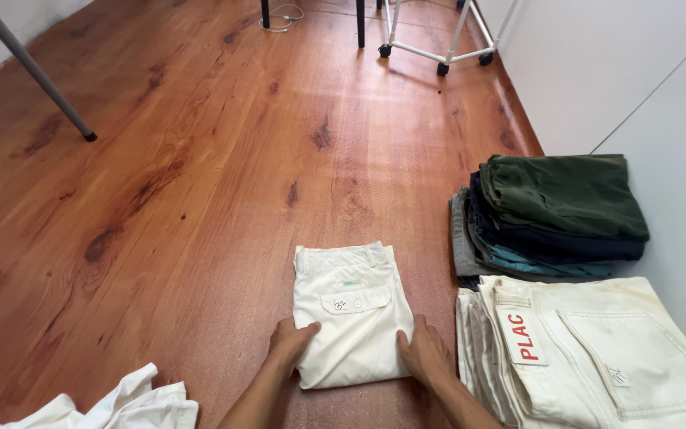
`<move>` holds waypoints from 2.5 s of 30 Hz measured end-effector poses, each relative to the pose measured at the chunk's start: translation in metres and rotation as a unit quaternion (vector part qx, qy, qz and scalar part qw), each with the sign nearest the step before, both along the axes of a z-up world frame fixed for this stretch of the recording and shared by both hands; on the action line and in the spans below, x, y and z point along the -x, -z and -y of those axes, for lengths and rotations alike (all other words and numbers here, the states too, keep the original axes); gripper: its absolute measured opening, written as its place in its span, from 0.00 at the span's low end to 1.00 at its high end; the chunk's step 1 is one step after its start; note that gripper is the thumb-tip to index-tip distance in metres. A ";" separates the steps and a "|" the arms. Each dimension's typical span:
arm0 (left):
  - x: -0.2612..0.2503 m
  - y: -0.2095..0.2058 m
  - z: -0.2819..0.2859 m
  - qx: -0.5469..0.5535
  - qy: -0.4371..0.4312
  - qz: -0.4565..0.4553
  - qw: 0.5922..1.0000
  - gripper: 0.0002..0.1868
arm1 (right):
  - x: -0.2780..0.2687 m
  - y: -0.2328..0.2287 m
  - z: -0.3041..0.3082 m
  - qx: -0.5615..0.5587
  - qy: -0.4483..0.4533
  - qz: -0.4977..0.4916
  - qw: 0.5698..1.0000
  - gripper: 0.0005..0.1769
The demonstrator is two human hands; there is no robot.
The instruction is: The person folds several pairs of pants by hand and places them in a stack on the floor before picking up the entire stack.
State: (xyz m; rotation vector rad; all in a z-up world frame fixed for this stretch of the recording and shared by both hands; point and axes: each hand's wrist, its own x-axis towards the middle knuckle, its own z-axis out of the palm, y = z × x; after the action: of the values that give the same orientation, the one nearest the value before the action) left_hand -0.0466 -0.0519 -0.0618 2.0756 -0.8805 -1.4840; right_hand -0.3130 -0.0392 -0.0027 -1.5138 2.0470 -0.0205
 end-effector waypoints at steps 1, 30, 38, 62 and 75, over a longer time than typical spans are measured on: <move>0.002 0.001 -0.003 0.001 0.002 -0.001 1.000 0.28 | -0.001 0.000 -0.007 0.040 -0.001 0.001 0.999 0.34; 0.077 -0.019 -0.057 0.037 -0.280 -0.461 0.841 0.34 | -0.045 -0.073 -0.025 0.061 0.325 0.673 0.662 0.42; -0.001 -0.037 -0.063 0.107 -0.242 -0.567 0.780 0.33 | 0.003 -0.119 -0.030 -0.126 0.113 0.603 0.779 0.49; 0.273 -0.218 -0.037 0.194 0.127 -0.530 0.816 0.37 | 0.311 -0.261 -0.087 0.191 0.265 0.175 0.929 0.40; 0.323 -0.194 -0.058 0.147 0.328 0.072 0.930 0.45 | 0.310 -0.159 -0.131 0.049 0.123 -0.230 0.964 0.26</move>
State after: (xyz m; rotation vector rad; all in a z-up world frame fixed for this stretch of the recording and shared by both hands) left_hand -0.3696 0.0058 0.1326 1.7591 -1.8661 -1.3776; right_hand -0.6232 0.0921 0.1567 -1.4058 2.6315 0.1497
